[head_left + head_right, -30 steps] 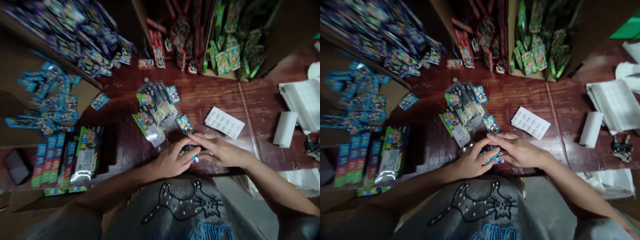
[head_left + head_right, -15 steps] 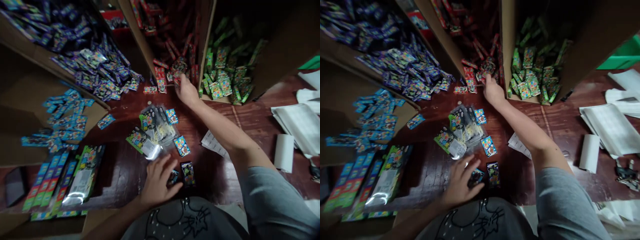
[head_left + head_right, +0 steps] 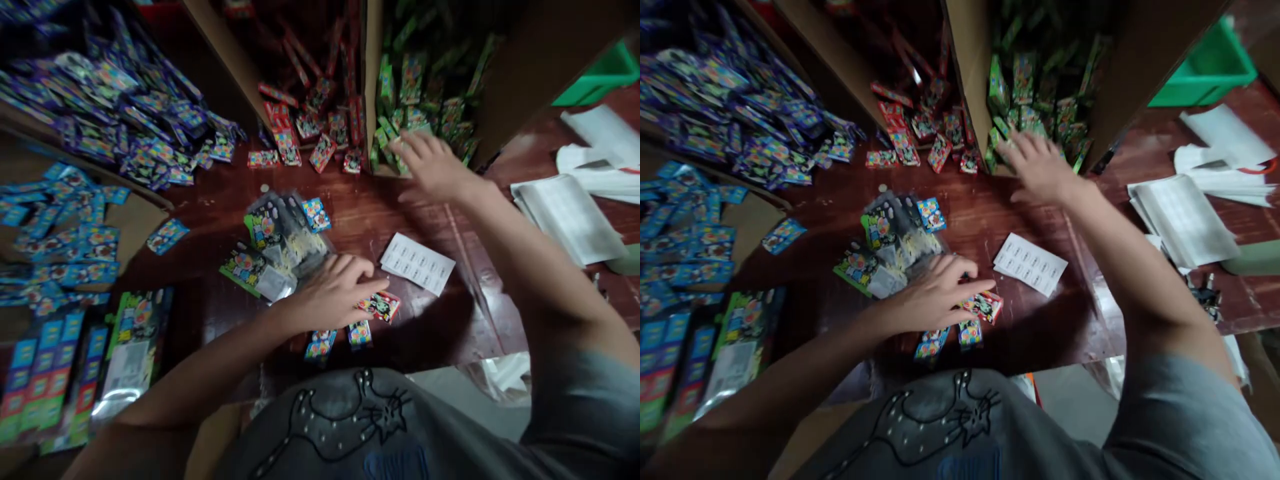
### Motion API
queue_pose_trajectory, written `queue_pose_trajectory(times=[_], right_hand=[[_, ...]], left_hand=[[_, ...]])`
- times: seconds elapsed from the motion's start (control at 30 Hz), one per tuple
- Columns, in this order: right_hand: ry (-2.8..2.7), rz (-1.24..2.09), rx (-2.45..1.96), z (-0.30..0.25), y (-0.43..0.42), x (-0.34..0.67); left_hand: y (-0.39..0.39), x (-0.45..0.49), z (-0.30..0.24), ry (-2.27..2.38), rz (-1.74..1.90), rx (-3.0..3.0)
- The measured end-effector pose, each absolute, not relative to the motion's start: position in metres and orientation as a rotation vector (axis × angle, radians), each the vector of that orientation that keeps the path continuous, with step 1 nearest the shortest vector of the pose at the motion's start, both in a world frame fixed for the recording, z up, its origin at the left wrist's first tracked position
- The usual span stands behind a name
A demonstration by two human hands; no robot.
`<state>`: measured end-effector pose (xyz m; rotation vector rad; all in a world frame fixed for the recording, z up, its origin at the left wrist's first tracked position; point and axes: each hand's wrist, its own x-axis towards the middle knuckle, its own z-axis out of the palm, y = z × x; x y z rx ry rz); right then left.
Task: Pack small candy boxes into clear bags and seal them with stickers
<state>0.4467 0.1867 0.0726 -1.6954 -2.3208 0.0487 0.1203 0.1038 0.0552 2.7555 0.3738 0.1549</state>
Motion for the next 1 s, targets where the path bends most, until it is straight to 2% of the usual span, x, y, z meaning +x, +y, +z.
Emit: queue_pose_trajectory(times=[0.13, 0.23, 0.37, 0.5, 0.6, 0.8, 1.0], right_hand=[[-2.378, -0.034, -1.752, 0.051, 0.236, 0.462], [-2.524, -0.138, -1.648, 0.061, 0.224, 0.46], [-2.451, 0.045, -1.554, 0.087, 0.133, 0.448], [-2.453, 0.412, -1.36, 0.08, 0.007, 0.418], [-2.397, 0.583, -1.483, 0.055, -0.062, 0.398], [-2.069, 0.332, -1.977, 0.011, -0.121, 0.382], [-1.836, 0.26, -2.204, -0.009, -0.144, 0.364]], left_hand=[[0.097, 0.141, 0.052, 0.131, -0.134, 2.712], [0.094, 0.139, 0.054, 0.372, -0.05, 2.634], [0.065, 0.129, 0.057, 0.84, 0.109, 2.567], [0.031, 0.133, 0.037, 0.837, 0.055, 2.627], [0.023, 0.142, 0.021, 0.841, 0.038, 2.661], [0.02, 0.172, 0.028, 0.942, 0.135, 2.568], [0.007, 0.205, 0.031, 1.071, -0.266, 2.558]])
